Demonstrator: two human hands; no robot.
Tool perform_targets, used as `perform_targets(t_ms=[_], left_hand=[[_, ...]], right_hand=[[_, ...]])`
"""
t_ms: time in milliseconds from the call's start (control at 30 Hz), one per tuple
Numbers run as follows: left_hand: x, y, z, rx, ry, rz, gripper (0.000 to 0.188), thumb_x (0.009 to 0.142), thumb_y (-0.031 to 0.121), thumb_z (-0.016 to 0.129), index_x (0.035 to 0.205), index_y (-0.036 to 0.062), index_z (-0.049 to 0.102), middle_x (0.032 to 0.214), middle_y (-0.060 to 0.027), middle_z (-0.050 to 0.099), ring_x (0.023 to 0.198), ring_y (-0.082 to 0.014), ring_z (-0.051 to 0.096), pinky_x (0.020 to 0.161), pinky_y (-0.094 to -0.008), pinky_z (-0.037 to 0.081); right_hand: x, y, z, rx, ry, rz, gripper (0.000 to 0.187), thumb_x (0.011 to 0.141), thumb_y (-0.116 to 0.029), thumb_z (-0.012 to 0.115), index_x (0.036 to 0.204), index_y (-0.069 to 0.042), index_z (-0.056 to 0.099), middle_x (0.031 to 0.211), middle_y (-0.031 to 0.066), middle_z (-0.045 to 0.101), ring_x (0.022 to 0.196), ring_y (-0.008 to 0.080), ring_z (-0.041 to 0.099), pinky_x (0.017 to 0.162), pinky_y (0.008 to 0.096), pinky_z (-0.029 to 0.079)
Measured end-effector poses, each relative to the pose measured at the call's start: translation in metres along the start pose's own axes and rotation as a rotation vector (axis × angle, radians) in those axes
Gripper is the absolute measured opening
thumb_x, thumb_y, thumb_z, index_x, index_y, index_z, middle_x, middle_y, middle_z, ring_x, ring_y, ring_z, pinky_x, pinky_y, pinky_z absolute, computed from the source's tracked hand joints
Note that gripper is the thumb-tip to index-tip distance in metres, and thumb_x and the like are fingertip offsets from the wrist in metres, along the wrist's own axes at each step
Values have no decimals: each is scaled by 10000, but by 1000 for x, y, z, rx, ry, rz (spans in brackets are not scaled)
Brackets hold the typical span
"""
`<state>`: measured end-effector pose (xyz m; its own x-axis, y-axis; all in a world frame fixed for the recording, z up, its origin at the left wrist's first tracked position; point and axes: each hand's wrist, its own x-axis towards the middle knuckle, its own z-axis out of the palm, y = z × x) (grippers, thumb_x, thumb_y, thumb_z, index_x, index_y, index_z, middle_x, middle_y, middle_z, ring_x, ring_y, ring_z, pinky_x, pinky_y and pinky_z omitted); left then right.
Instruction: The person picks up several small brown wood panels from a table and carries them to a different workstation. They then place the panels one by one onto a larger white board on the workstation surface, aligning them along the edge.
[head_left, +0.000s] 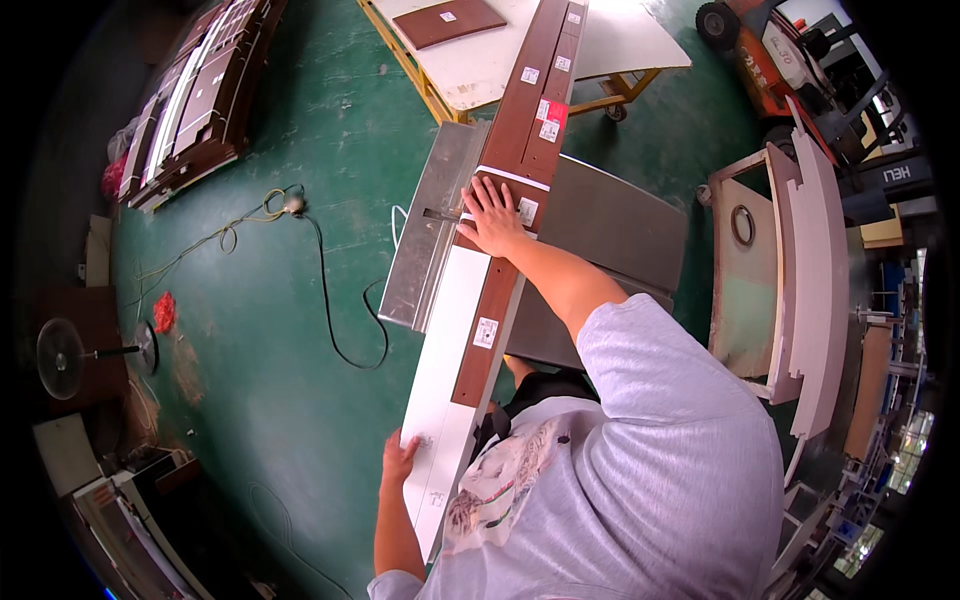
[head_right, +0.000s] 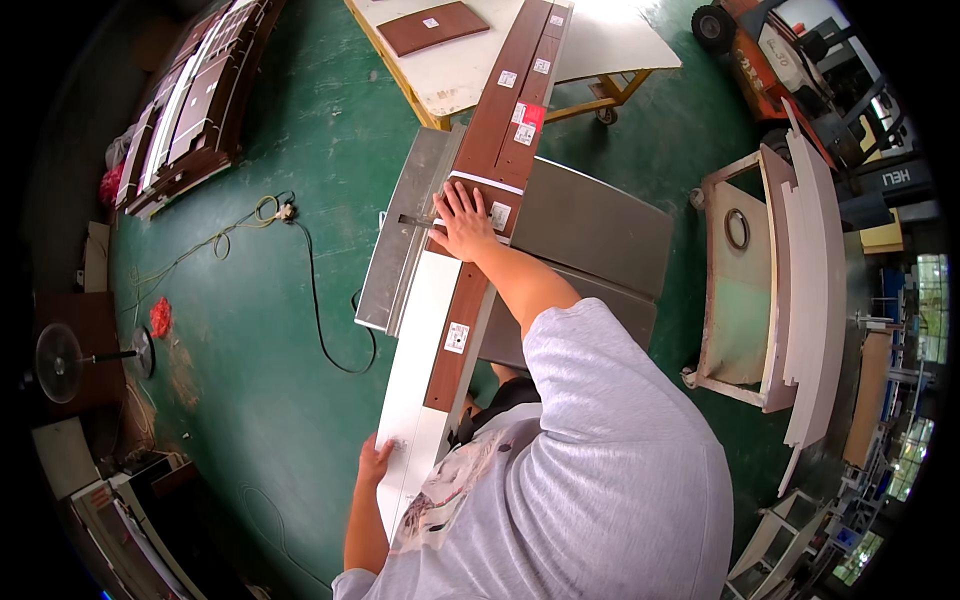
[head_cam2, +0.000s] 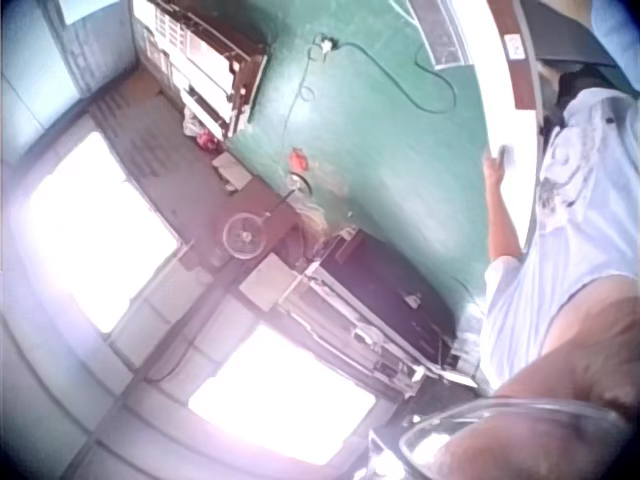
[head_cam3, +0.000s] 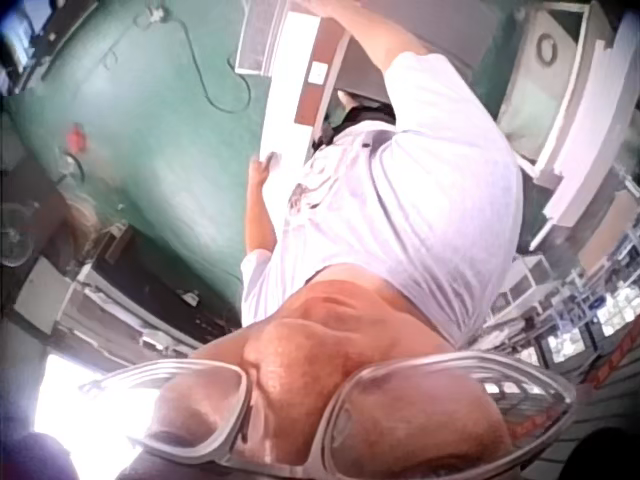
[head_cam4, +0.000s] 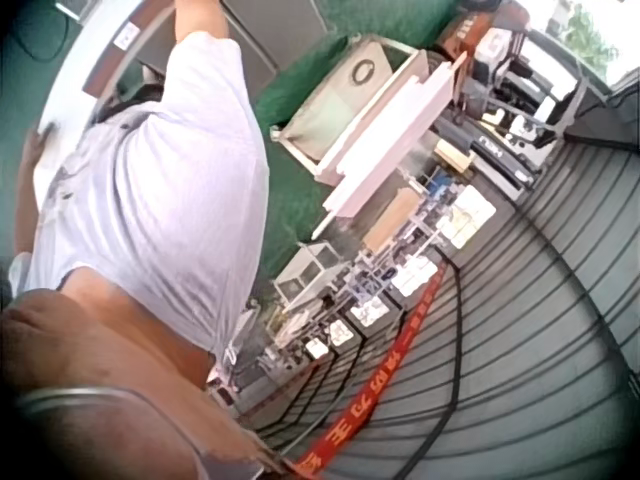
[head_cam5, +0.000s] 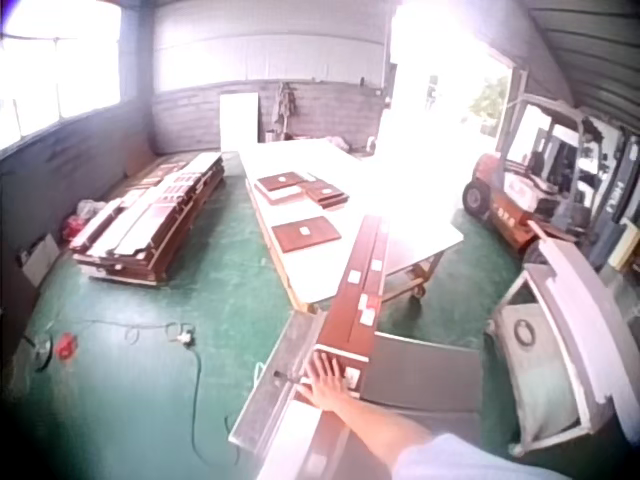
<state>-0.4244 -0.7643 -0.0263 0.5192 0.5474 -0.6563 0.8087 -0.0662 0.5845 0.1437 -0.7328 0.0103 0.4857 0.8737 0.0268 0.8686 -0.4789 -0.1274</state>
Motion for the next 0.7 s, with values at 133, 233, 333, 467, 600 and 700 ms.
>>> perform_targets(t_ms=[133, 233, 333, 467, 600, 700], left_hand=[[-11, -24, -12, -131, -28, 26, 645, 990, 454, 565, 1426, -15, 486, 1396, -248, 551, 1312, -393, 505, 1100, -430, 391], [-22, -20, -22, -242, -150, -53, 601, 1007, 401, 539, 1443, -7, 473, 1406, -236, 554, 1321, -369, 510, 1102, -411, 387], [-29, -29, -25, -172, -159, -86, 626, 1004, 442, 524, 1442, -2, 475, 1396, -233, 564, 1312, -364, 522, 1097, -409, 392], [-41, -59, -27, -73, -190, -110, 699, 991, 535, 486, 1446, 4, 474, 1405, -244, 554, 1321, -377, 513, 1097, -421, 393], [-58, -85, -31, 29, -242, -181, 752, 981, 598, 451, 1451, 11, 471, 1418, -262, 534, 1333, -402, 495, 1101, -439, 389], [-74, -96, -35, 73, -215, -216, 774, 978, 634, 418, 1433, 12, 486, 1398, -283, 535, 1320, -431, 491, 1092, -457, 392]], right_hand=[[-42, -16, -17, 427, 239, 107, 773, 941, -358, 643, 1533, -39, 261, 1564, 242, 286, 1472, 389, 265, 1208, 506, 240], [-130, -17, 3, 703, 249, 432, 440, 900, -264, 695, 1172, -22, 447, 1212, 201, 512, 1057, 355, 581, 882, 455, 490], [-203, -26, 18, 1062, -406, 754, 495, 934, -481, 633, 928, 9, 561, 852, 153, 655, 813, 230, 680, 695, 402, 543], [-255, -64, 25, 1442, -1226, 820, 983, 913, -663, 593, 1547, 14, 270, 1532, 324, 344, 1410, 404, 404, 1121, 492, 400], [-286, -95, 64, 1733, -1087, 983, 1047, 850, -580, 738, 1546, 15, 232, 1565, 260, 283, 1439, 384, 328, 1154, 506, 328], [-289, -112, 72, 1790, -862, 1097, 912, 829, -539, 786, 1467, -27, 383, 1426, 159, 455, 1292, 311, 469, 1060, 465, 417]])
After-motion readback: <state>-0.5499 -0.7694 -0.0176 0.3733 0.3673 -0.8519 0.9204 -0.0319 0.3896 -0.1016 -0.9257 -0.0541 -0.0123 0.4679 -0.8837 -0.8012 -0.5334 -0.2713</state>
